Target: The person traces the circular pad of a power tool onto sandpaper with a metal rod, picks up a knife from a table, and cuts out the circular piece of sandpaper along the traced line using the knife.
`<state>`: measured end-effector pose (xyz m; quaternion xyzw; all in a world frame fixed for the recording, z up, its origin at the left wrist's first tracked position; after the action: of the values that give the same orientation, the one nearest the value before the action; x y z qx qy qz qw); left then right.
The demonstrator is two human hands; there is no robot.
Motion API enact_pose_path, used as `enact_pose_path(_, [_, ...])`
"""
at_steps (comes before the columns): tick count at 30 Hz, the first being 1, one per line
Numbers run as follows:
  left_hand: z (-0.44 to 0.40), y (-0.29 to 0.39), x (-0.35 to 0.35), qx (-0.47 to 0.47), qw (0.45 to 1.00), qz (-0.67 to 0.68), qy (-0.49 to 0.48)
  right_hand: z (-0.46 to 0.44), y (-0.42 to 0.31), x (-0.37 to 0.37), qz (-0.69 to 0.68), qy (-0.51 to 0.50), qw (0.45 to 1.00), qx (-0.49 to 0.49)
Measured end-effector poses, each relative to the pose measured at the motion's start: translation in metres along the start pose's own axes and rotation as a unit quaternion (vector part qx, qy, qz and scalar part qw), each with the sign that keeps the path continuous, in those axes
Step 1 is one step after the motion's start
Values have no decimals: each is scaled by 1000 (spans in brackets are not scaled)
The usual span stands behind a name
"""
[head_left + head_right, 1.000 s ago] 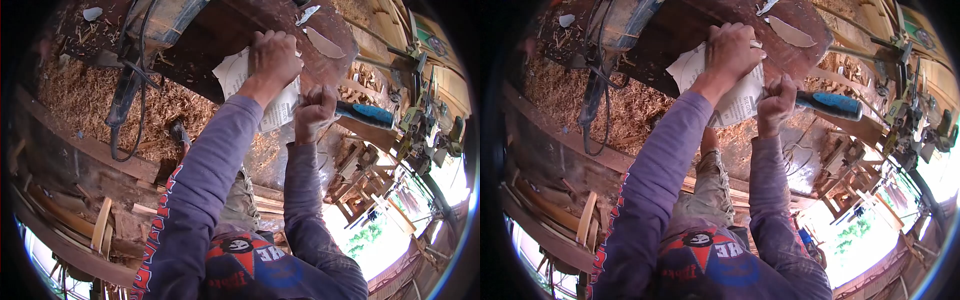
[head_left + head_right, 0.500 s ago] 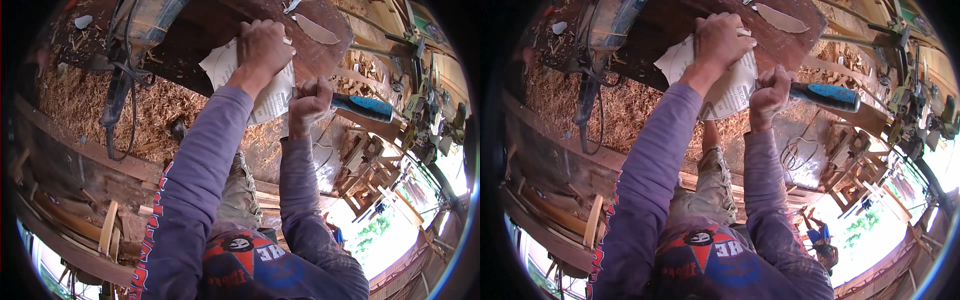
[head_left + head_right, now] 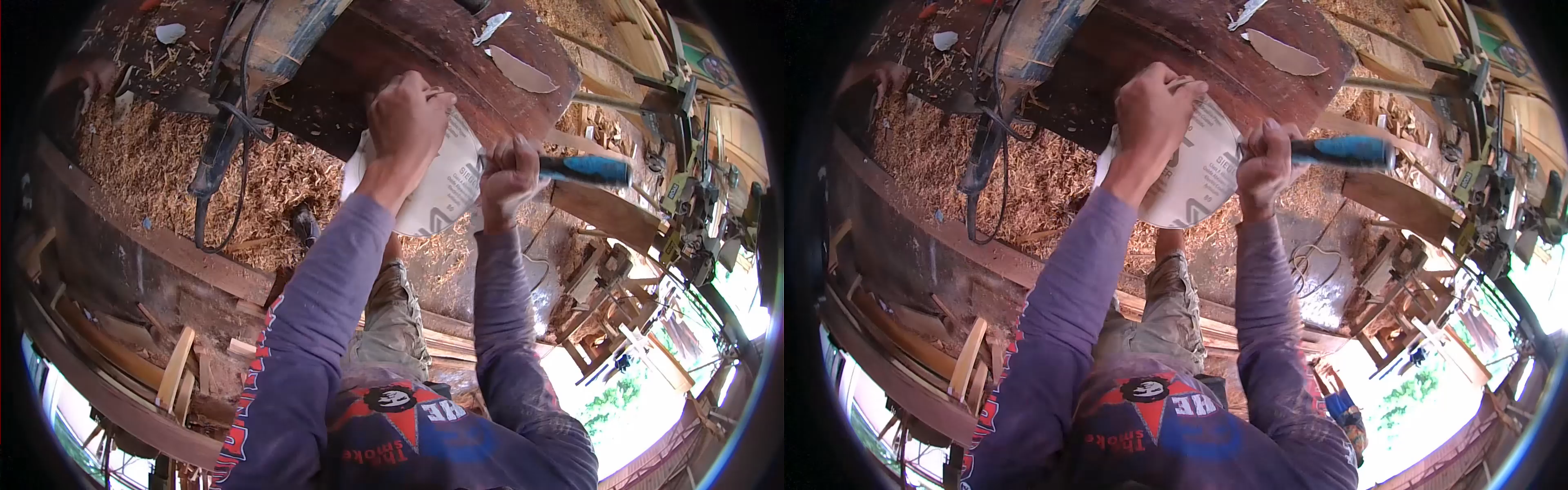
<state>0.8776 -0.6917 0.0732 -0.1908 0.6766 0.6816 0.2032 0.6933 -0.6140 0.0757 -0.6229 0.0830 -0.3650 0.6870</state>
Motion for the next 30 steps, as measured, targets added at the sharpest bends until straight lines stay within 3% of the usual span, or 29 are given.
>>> enact_pose_path(1, [5,-8,-7,-63,997,32,26,-7,-1,11,51,-48,997,-25])
enact_pose_path(3, [4,-6,-19,-67,997,3,45,-23,3,17,67,-65,995,-31])
enact_pose_path(5, [4,-11,-19,-96,994,-56,-19,-34,1,24,147,-132,979,-56])
enact_pose_path(6, [4,-11,-20,-100,993,-53,-17,-34,8,23,52,-156,985,46])
enact_pose_path(8, [3,-3,-17,-28,982,-178,-58,-32,13,23,40,-170,983,54])
enact_pose_path(9, [2,1,-15,-33,982,-175,-57,-31,13,25,23,-183,981,60])
enact_pose_path(11, [-5,27,-2,67,986,-133,-71,-30,13,26,37,-166,984,43])
enact_pose_path(18, [-2,12,10,73,992,-99,-17,-30,13,18,38,-157,985,55])
enact_pose_path(25, [-4,5,19,56,995,-71,-39,-18,0,17,57,-120,990,56])
enact_pose_path(30, [-3,3,17,90,985,-142,-32,-17,2,11,55,-131,988,54])
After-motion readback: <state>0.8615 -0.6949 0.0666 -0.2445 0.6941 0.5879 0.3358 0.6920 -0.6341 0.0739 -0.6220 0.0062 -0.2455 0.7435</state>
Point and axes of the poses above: each hand's wrist, its own z-axis away from the middle knuckle, its own x-axis out of the palm, y = z × x, the point moved 7 cm from there along -z, towards the middle knuckle, and after that the axes turned 7 degrees about x, right-handed, at the moved point
